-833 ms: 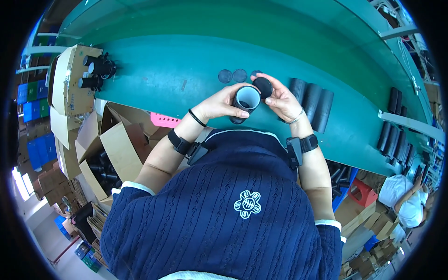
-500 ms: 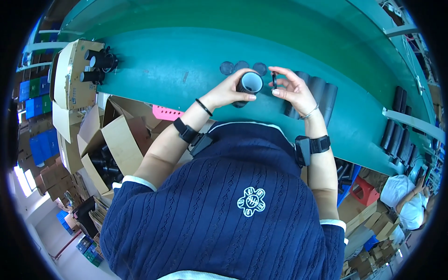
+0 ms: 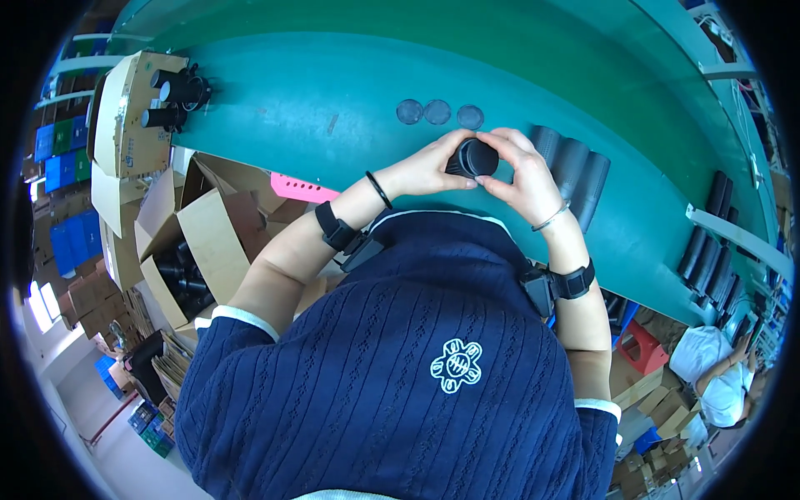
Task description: The person fits caps onto cylinders by hand, moves the capped cylinders aside, and then gathers several cylinders together to place them into a cardboard box. After filling the box, the person returns to the workstation to continue fitting caps onto the remaining cylinders.
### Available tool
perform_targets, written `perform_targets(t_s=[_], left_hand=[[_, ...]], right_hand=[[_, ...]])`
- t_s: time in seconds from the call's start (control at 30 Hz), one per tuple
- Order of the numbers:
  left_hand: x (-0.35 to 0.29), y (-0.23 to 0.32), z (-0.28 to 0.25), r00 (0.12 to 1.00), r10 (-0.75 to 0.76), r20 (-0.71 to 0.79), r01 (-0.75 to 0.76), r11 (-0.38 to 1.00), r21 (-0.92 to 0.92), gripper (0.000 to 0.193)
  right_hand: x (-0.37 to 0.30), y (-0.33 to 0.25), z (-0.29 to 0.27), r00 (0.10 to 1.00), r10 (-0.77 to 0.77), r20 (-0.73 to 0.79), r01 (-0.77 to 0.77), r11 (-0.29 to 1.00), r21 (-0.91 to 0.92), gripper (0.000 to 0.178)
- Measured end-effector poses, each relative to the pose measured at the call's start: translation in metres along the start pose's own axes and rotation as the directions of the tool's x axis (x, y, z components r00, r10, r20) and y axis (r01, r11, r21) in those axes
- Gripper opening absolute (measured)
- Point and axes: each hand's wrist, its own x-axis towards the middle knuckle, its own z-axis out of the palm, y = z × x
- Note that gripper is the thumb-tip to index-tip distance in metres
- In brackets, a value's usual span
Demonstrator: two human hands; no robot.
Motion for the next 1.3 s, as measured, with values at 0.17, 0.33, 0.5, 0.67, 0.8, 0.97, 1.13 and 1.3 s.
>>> perform_targets(t_s=[0.17,0.33,0.5,0.67,0.8,0.97,1.13,1.3], left_hand=[[0.001,0.012,0.003,1.000,0.014,0.015,-0.017,0.963,0.269,0.078],[0.002,0.004,0.008,0.998,0.051,-0.023,-0.043,0.957,0.287,0.081],[0.000,0.005,0.008,0.999,0.042,-0.018,-0.035,0.960,0.279,0.077],[-0.003,0.009,0.008,0.999,0.043,-0.013,-0.037,0.959,0.279,0.073],[-0.003,0.003,0.007,0.997,0.073,-0.003,-0.067,0.937,0.343,0.067],[-0.003,0.005,0.005,0.998,0.062,-0.018,-0.056,0.966,0.254,0.071],[-0.005,0.006,0.004,0.998,0.058,0.004,-0.056,0.949,0.311,0.065],[-0.006,0.003,0.004,0.997,0.078,-0.010,-0.071,0.946,0.318,0.063]], right_hand=[[-0.001,0.000,0.000,0.999,-0.023,-0.025,0.021,0.997,-0.068,0.058],[-0.005,-0.002,0.004,1.000,0.013,-0.023,-0.015,0.995,-0.101,0.053],[-0.006,-0.002,0.007,0.998,-0.042,-0.048,0.033,0.984,-0.174,0.052],[-0.004,-0.011,0.008,0.999,-0.043,-0.010,0.039,0.968,-0.246,0.052],[-0.003,-0.013,0.009,1.000,-0.029,-0.004,0.027,0.970,-0.243,0.053],[-0.005,-0.008,0.013,0.997,-0.061,-0.046,0.049,0.973,-0.223,0.054],[-0.003,-0.015,0.012,0.999,-0.045,-0.020,0.038,0.962,-0.271,0.055],[-0.002,-0.011,0.014,0.999,-0.040,-0.025,0.031,0.961,-0.277,0.055]])
